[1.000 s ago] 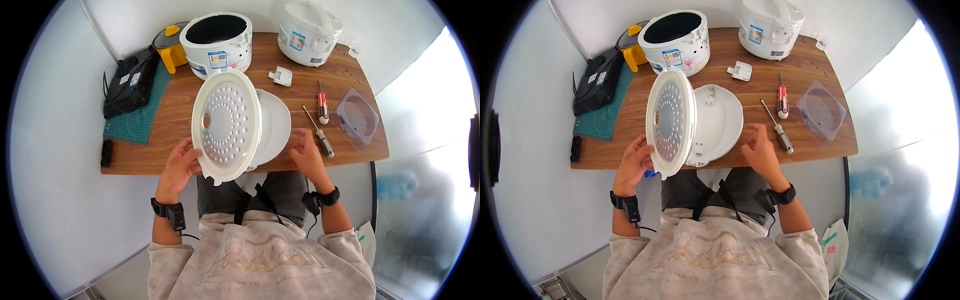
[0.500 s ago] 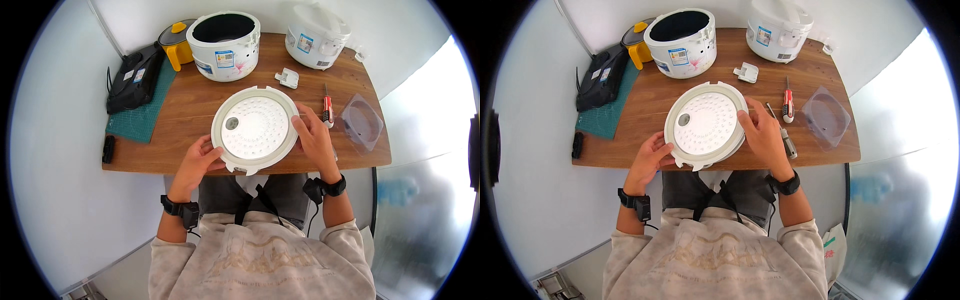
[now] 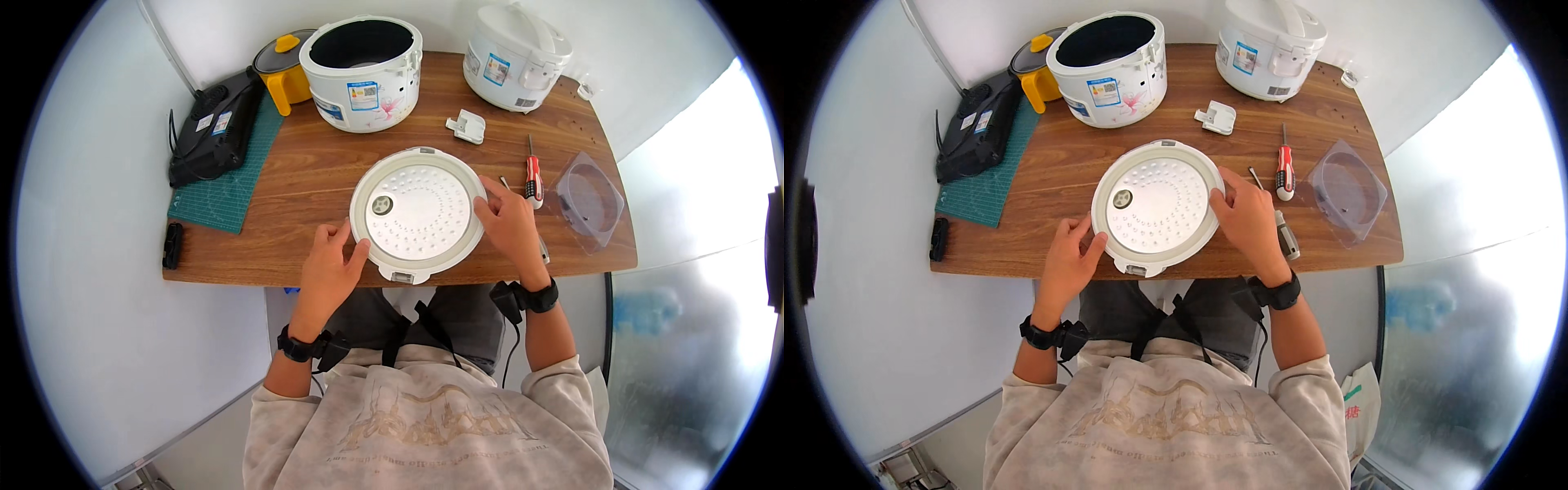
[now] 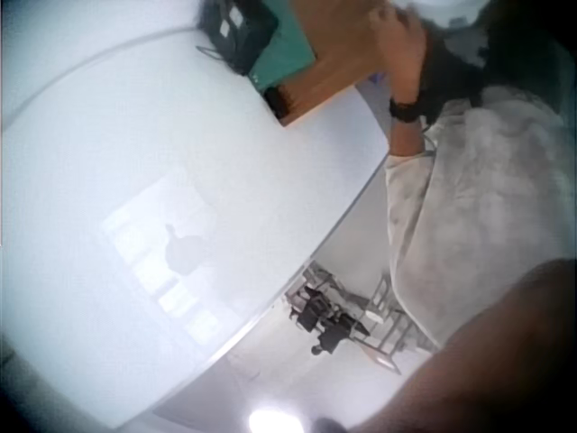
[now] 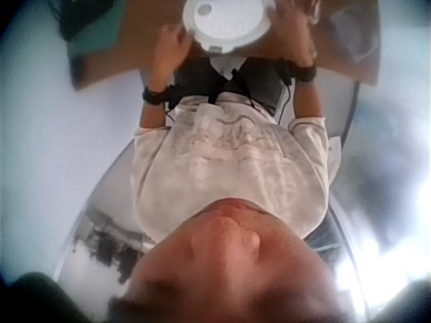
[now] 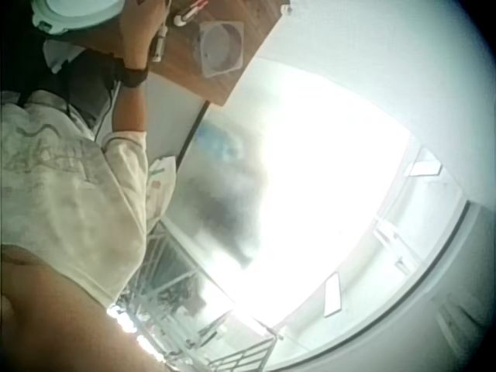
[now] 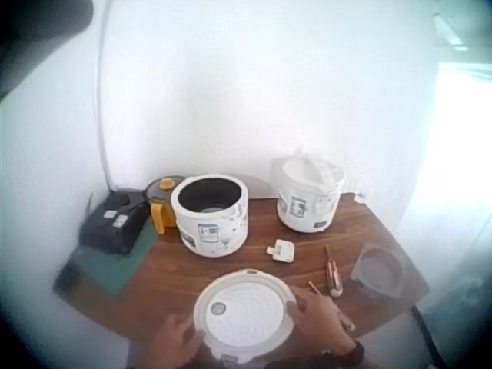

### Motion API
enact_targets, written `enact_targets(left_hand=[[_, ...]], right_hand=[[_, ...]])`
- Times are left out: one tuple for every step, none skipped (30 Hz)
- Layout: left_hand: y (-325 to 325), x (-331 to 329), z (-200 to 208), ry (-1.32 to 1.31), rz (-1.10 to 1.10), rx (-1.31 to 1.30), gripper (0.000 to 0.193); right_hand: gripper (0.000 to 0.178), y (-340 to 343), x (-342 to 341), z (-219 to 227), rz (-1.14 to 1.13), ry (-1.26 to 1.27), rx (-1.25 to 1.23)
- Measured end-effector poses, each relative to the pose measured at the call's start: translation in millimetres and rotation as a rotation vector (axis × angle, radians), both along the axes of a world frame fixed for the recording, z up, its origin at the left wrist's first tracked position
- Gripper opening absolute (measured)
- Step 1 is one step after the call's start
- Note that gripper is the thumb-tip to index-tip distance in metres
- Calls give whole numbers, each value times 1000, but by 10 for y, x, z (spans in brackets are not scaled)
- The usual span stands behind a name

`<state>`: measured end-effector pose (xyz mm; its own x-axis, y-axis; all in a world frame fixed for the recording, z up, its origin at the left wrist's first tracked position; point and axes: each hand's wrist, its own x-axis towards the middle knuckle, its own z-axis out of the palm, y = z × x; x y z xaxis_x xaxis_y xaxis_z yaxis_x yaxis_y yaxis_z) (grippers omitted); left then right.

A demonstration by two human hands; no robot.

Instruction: The person assembles a white rice cooker by inserting a small plastic component into the lid, attaching the lid to the cooker body, and securing it with a screwdriver. They then disassemble a yellow pot lid by unscrewing the handle and removing the screw and washer.

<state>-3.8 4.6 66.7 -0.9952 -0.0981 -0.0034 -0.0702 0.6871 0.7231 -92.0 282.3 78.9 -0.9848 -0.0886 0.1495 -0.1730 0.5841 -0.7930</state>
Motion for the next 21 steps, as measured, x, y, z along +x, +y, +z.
enact_targets(left_hand=[[3, 13, -9, 17, 10, -40, 50], [5, 25, -36, 35, 19, -79, 50], [4, 34, -68, 52, 28, -118, 49], [-4, 34, -117, 83, 26, -128, 49], [-20, 32, -174, 114, 24, -138, 49], [-28, 31, -200, 145, 22, -148, 48], [-14, 20, -178, 124, 26, -119, 48], [10, 8, -133, 102, 30, -90, 48], [23, -7, -109, 81, 34, -62, 48], [13, -12, -130, 53, 49, 9, 48], [-6, -20, -173, 24, 63, 80, 48], [-17, -22, -194, -4, 78, 151, 47], [-15, -27, -184, 1, 62, 192, 48], [-9, -32, -164, 5, 47, 233, 48], [-3, -38, -153, 10, 31, 274, 49], [-4, -29, -171, 13, 31, 255, 50], [-4, -27, -207, 16, 30, 236, 51], [-6, -24, -245, 19, 29, 218, 52], [-11, -23, -283, 31, 28, 208, 55], [-14, -23, -322, 44, 28, 198, 58], [-15, -15, -331, 46, 29, 187, 61]], right_hand=[[39, -12, 0, 1, 2, 19, 15], [39, -23, -2, 3, 4, 38, 31], [39, -36, -2, 4, 5, 57, 47], [39, -55, 0, 7, -3, 66, 69], [39, -80, 3, 9, -11, 75, 91], [39, -95, 5, 12, -20, 85, 113], [39, -93, -1, -2, -18, 97, 141], [39, -91, -11, -28, -16, 109, 169], [40, -90, -19, -39, -14, 122, 197], [40, -102, -21, -32, -14, 126, 217], [39, -118, -23, -19, -13, 131, 237], [39, -128, -23, -12, -13, 135, 256], [39, -125, -29, -30, -14, 154, 257], [39, -119, -38, -66, -14, 173, 257], [39, -113, -42, -84, -15, 191, 257], [40, -117, -30, -72, -16, 159, 221], [40, -120, -13, -45, -18, 126, 186], [40, -123, -1, -24, -20, 93, 151], [41, -124, 5, -12, -17, 80, 153], [41, -123, 11, -4, -15, 66, 156], [42, -122, 16, -2, -13, 53, 159]])
